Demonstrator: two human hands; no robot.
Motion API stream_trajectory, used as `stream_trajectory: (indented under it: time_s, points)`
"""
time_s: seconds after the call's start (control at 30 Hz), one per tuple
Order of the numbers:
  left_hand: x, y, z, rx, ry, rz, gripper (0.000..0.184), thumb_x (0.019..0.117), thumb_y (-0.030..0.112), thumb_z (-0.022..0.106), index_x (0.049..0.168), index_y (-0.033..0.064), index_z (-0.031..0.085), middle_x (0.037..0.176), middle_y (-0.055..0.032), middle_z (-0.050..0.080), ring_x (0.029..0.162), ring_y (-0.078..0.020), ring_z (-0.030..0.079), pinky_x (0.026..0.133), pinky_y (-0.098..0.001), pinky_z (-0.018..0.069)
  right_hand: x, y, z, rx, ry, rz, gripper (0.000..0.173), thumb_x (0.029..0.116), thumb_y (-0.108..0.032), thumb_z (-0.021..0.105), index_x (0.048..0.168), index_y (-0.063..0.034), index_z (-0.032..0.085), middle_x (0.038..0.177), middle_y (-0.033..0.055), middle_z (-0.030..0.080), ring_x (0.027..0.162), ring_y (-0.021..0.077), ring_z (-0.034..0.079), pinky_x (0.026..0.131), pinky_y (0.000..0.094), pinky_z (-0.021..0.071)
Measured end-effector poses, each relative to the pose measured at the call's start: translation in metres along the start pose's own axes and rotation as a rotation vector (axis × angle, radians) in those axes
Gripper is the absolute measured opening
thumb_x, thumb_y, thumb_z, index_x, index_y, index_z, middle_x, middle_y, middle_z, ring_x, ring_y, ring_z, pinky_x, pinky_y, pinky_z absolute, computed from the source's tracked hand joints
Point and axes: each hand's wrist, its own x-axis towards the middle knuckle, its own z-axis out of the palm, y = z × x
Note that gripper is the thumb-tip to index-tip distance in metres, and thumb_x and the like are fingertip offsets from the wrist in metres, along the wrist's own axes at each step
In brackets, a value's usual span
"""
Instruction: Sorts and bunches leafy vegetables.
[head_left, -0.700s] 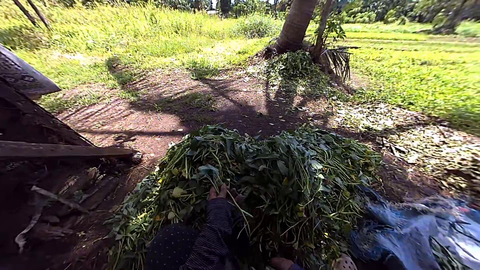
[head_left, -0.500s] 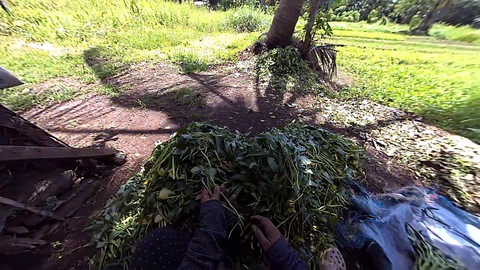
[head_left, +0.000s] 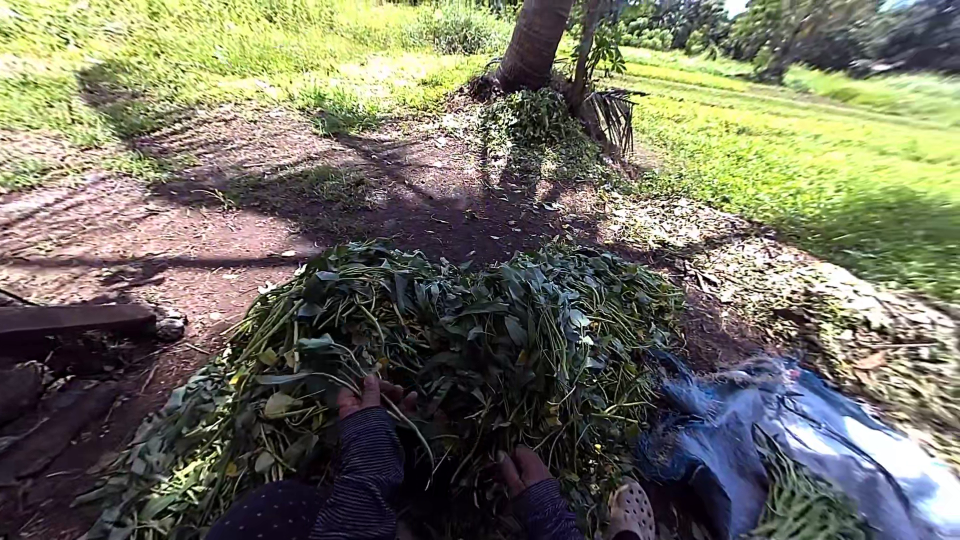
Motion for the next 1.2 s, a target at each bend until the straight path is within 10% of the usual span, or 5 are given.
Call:
stream_trajectory:
  time_s: [0.13, 0.53, 0.73, 1.03, 1.2]
  points:
    - [-0.003, -0.048, -0.001, 0.229, -0.184, -0.215, 0.026, 0.1069, 0.016, 0.056, 0.127, 0.0003, 0.052, 0.08, -0.0107, 0.057, 0.061, -0.0217, 0.063, 0.056, -0.0399, 0.0592, 0.042, 0.003, -0.005, 0.056, -0.071, 0.261, 0.061, 0.1049, -0.035, 0.057, 0.152, 0.0014, 0.043, 0.148, 0.0243, 0.054, 0.14, 0.0348, 0.051, 0.12, 0.0503, 0.0359]
    - [-0.048, -0.036, -0.012, 0.713, -0.826, -0.37, 0.04, 0.0872, -0.011, 0.063, 0.122, 0.0024, 0.049, 0.107, -0.0131, 0.069, 0.089, -0.0243, 0.07, 0.07, -0.0398, 0.0599, -0.014, -0.031, -0.009, 0.108, -0.168, -0.194, 0.038, 0.1037, -0.026, 0.06, 0.123, 0.0059, 0.067, 0.138, 0.0263, 0.059, 0.128, 0.0374, 0.058, 0.112, 0.0501, 0.0442]
    - [-0.056, -0.044, -0.015, 0.812, -0.737, -0.206, 0.05, 0.0894, 0.012, 0.08, 0.13, -0.001, 0.053, 0.102, -0.0153, 0.07, 0.083, -0.0224, 0.072, 0.073, -0.0392, 0.061, -0.025, -0.04, -0.004, 0.162, -0.264, -0.163, 0.04, 0.1073, -0.026, 0.053, 0.129, 0.0073, 0.059, 0.118, 0.0256, 0.069, 0.108, 0.0361, 0.069, 0.103, 0.0527, 0.0513]
    - [-0.052, -0.032, -0.005, 0.393, -0.459, -0.314, 0.034, 0.1043, 0.01, 0.059, 0.133, -0.0016, 0.045, 0.089, -0.0192, 0.072, 0.073, -0.029, 0.075, 0.062, -0.0406, 0.0638, -0.057, -0.037, -0.012, 0.703, -0.497, -0.137, 0.029, 0.1091, -0.024, 0.047, 0.101, 0.0002, 0.06, 0.082, 0.0082, 0.072, 0.072, 0.0187, 0.072, 0.069, 0.0364, 0.061]
    - [-0.044, -0.042, -0.001, 0.39, -0.342, -0.225, 0.033, 0.1038, 0.009, 0.06, 0.13, -0.0015, 0.046, 0.084, -0.0177, 0.069, 0.065, -0.0265, 0.072, 0.054, -0.0395, 0.0615, -0.06, -0.053, -0.016, 0.322, -0.408, -0.152, 0.042, 0.1132, -0.024, 0.037, 0.11, 0.0102, 0.062, 0.089, 0.0169, 0.071, 0.082, 0.0236, 0.071, 0.085, 0.0409, 0.058]
